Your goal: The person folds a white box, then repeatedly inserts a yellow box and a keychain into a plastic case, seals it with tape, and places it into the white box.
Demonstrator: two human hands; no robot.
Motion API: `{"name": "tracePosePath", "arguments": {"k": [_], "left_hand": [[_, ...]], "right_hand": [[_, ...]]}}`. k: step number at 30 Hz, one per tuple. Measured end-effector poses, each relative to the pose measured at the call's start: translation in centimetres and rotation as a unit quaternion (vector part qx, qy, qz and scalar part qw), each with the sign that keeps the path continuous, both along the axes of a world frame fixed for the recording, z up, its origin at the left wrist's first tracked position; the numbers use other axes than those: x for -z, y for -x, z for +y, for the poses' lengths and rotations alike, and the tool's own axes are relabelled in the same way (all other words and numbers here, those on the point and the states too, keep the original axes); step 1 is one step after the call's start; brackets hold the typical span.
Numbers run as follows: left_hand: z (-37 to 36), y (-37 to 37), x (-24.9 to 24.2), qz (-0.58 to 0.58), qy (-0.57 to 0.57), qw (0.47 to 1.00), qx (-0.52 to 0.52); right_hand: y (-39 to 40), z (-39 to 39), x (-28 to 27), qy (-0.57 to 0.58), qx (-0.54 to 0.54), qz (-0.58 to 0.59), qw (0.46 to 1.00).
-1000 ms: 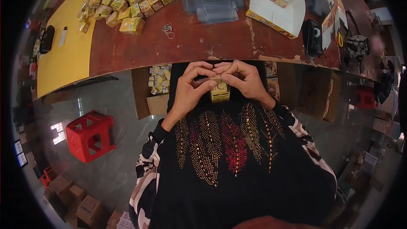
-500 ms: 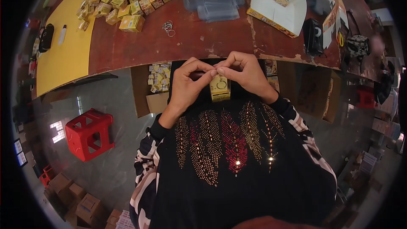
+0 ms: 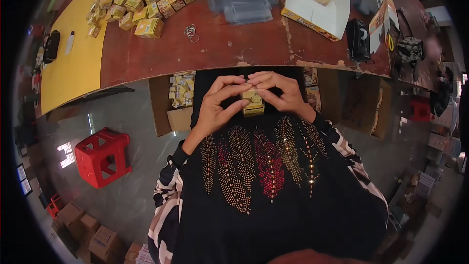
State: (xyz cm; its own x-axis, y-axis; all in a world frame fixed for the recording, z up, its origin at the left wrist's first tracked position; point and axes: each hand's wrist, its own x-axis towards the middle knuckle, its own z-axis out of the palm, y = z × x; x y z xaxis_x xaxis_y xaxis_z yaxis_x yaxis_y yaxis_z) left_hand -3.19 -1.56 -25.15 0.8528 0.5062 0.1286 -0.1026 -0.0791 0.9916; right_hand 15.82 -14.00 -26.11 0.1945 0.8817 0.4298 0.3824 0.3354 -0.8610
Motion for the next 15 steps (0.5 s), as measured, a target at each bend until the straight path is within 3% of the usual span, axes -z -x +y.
{"name": "tracePosePath", "arguments": {"k": [3,5,10,11,12,15], "left_hand": [[0.0,0.2,0.8,0.003,-0.07,0.997,0.037],[-0.2,0.0,0.6,0.017,0.067,0.995,0.074],[-0.3,-0.6,1.3,-0.048,0.122,0.99,0.059],[-0.1,-0.8,1.2,-0.033,0.123,0.991,0.041],[0.1,-0.9,1.0,-0.018,0.126,0.992,0.022],[0.4,-1.4,0.4,-0.021,0.111,0.994,0.011]], "right_hand": [[0.0,-0.4,0.0,-0.031,0.022,-0.058,0.998],[-0.2,-0.5,-0.2,-0.041,0.031,-0.096,0.994],[-1.2,-1.4,-2.9,0.022,0.063,-0.085,0.994],[-2.4,-1.5,-3.6,0.023,0.135,-0.079,0.987],[-4.0,-2.0,-4.1,0.085,0.233,0.048,0.968],[-13.7,-3.8,-4.7,-0.01,0.474,0.087,0.876]]}}
